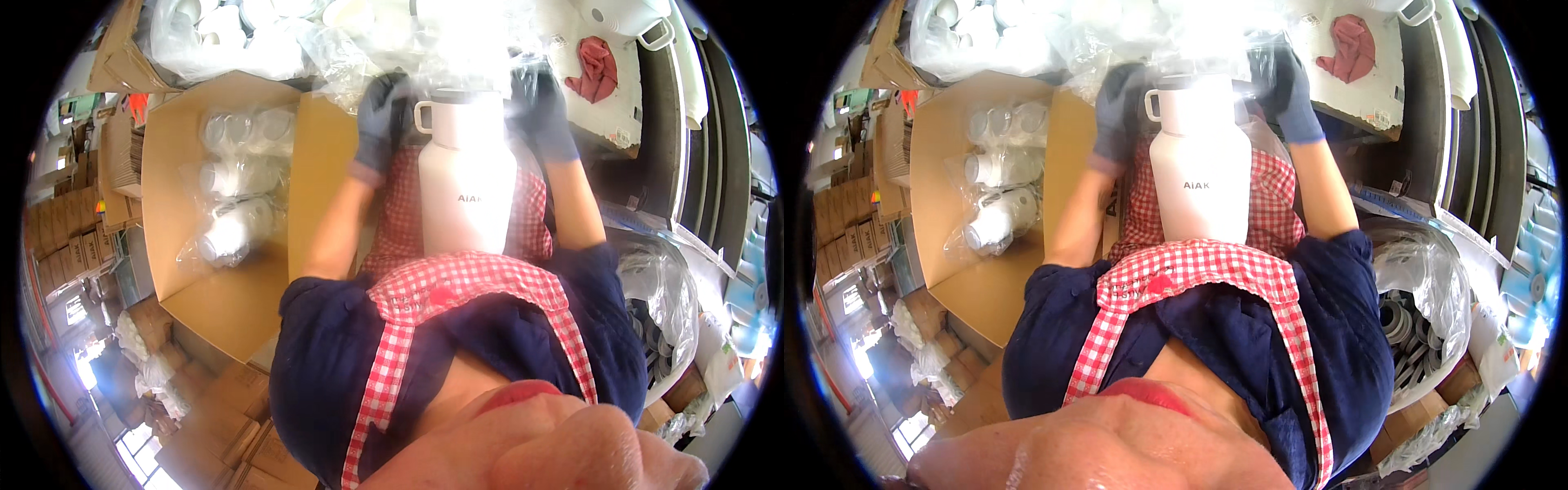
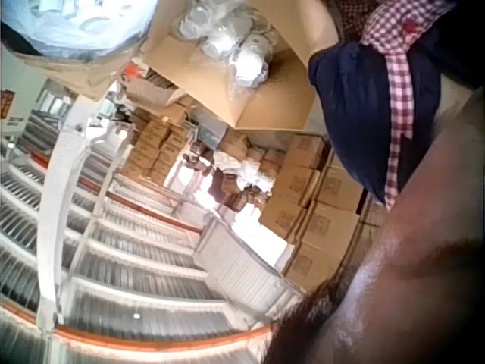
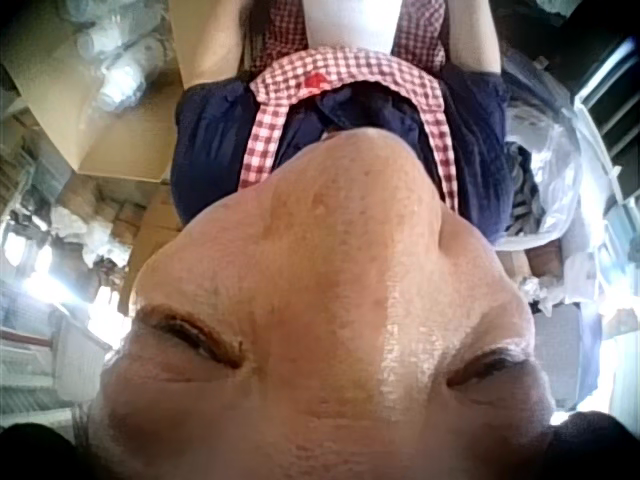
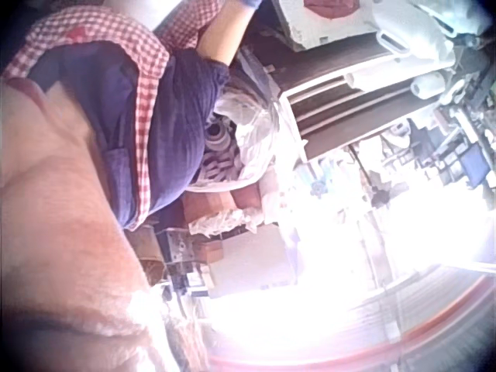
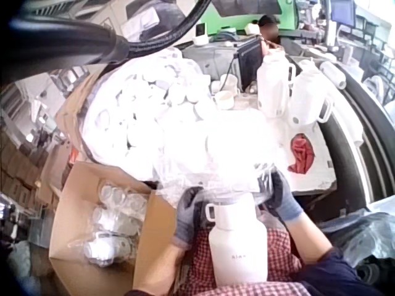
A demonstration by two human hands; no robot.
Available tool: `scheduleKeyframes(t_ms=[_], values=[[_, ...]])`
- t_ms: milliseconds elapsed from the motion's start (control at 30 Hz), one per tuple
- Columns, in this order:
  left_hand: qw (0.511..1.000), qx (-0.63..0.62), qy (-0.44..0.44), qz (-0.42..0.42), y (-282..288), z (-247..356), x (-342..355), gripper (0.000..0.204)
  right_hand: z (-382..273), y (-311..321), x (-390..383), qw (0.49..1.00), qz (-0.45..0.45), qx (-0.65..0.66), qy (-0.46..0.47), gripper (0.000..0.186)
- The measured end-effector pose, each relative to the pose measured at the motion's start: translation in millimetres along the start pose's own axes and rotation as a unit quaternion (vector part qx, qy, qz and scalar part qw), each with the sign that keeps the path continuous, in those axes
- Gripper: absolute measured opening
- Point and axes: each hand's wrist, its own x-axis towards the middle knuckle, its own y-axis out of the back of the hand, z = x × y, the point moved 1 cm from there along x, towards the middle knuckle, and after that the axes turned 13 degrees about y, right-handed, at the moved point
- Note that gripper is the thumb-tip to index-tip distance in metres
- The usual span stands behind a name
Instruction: The person wipes white ceramic mugs with a red cloth and places them into clear plastic bags. They then put the filled bags into a cardboard box. The person repeats this process for multiple mugs, handling them one at a time.
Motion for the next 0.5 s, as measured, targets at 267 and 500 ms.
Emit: scheduleKeyframes(t_ms=[267, 500], values=[[0.744, 0.517, -0.388, -0.17, -78.3, 75.3, -145.9, 0.024, -105.4, 44.5, -59.1, 0.963, -0.245, -0.024, -0.112, 0.051], [0.801, 0.448, -0.393, -0.066, -7.6, 49.6, -150.0, 0.012, -108.5, 12.4, -27.7, 0.806, -0.376, -0.358, 0.283, 0.029]])
